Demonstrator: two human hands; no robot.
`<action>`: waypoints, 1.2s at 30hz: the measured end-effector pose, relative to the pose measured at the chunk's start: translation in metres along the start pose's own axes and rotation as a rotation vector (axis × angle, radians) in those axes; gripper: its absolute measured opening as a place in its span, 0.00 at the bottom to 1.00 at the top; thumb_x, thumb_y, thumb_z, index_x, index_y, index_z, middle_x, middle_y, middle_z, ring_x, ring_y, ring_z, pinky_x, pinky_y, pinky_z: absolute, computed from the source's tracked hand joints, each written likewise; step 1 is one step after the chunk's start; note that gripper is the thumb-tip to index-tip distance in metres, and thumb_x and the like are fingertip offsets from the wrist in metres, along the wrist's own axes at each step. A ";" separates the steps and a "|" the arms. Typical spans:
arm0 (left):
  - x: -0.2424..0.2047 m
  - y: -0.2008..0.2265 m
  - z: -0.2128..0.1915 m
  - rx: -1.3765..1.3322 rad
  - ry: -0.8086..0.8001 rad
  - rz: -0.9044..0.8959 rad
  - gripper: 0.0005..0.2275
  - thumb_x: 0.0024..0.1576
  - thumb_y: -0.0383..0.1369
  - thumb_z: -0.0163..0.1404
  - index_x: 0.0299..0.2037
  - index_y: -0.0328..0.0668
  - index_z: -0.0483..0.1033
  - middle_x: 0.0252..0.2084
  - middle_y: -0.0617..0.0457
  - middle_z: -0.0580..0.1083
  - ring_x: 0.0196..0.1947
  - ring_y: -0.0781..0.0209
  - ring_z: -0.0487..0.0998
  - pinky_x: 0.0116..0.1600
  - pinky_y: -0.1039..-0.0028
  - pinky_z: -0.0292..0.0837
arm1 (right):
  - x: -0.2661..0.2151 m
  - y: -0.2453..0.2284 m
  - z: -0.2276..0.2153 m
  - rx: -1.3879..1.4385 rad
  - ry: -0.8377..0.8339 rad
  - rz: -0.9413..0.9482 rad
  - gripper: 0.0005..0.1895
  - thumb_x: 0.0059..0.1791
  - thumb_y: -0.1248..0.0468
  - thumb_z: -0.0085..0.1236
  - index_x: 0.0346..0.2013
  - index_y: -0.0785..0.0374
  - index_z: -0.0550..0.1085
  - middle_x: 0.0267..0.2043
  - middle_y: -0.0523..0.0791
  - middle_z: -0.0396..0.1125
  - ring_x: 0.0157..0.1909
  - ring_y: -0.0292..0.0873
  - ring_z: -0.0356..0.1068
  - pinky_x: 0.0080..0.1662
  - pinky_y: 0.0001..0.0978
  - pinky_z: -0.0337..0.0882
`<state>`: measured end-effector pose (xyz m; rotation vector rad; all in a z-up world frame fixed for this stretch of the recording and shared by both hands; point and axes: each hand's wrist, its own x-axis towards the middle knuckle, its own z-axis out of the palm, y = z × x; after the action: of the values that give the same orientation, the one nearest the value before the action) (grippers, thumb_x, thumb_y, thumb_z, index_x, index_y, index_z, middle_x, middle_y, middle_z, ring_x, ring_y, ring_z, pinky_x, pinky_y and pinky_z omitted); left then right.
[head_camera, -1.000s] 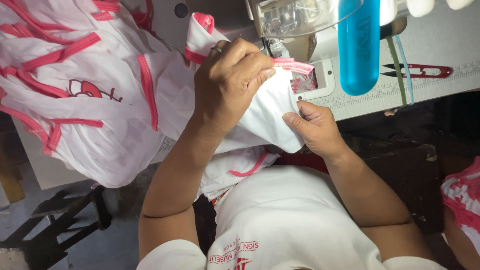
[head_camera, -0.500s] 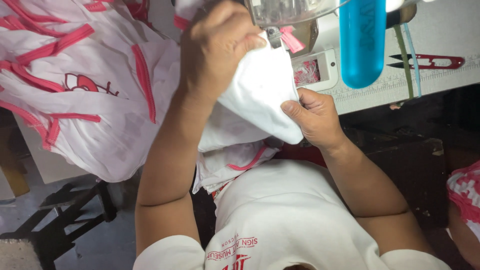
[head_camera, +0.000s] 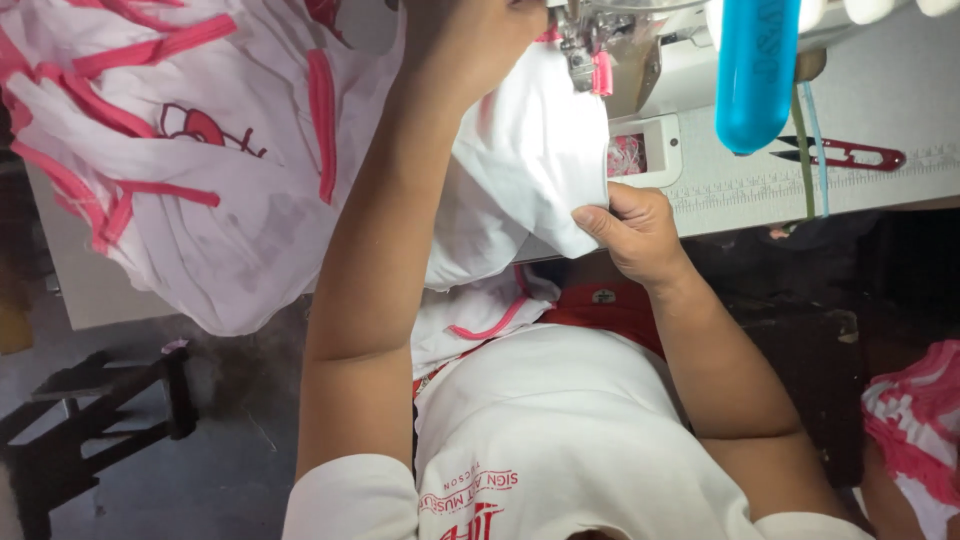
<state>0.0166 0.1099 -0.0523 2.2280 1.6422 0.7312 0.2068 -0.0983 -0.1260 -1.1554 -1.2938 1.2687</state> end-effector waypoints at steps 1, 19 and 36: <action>0.000 -0.001 -0.001 0.000 0.006 -0.003 0.18 0.48 0.31 0.52 0.25 0.54 0.49 0.19 0.62 0.49 0.21 0.66 0.50 0.28 0.65 0.43 | 0.001 0.019 -0.003 -0.002 -0.006 -0.003 0.17 0.54 0.58 0.59 0.26 0.63 0.69 0.27 0.34 0.53 0.33 0.31 0.51 0.35 0.24 0.53; -0.002 -0.015 -0.011 -0.129 -0.025 0.114 0.22 0.53 0.37 0.63 0.26 0.51 0.54 0.18 0.62 0.52 0.20 0.68 0.53 0.28 0.64 0.45 | 0.002 0.045 -0.006 0.045 -0.009 -0.097 0.07 0.54 0.70 0.58 0.39 0.72 0.81 0.24 0.49 0.73 0.30 0.34 0.66 0.37 0.30 0.73; -0.127 0.063 -0.071 0.044 0.114 0.584 0.05 0.55 0.27 0.58 0.34 0.38 0.74 0.43 0.47 0.69 0.49 0.45 0.68 0.65 0.49 0.53 | 0.009 -0.095 -0.023 -0.817 0.207 -0.442 0.13 0.58 0.66 0.66 0.50 0.77 0.79 0.46 0.56 0.74 0.41 0.50 0.71 0.44 0.39 0.70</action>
<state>-0.0009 -0.0351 0.0092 2.7729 1.0432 0.9758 0.2281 -0.0881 -0.0307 -1.3819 -1.8408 0.2654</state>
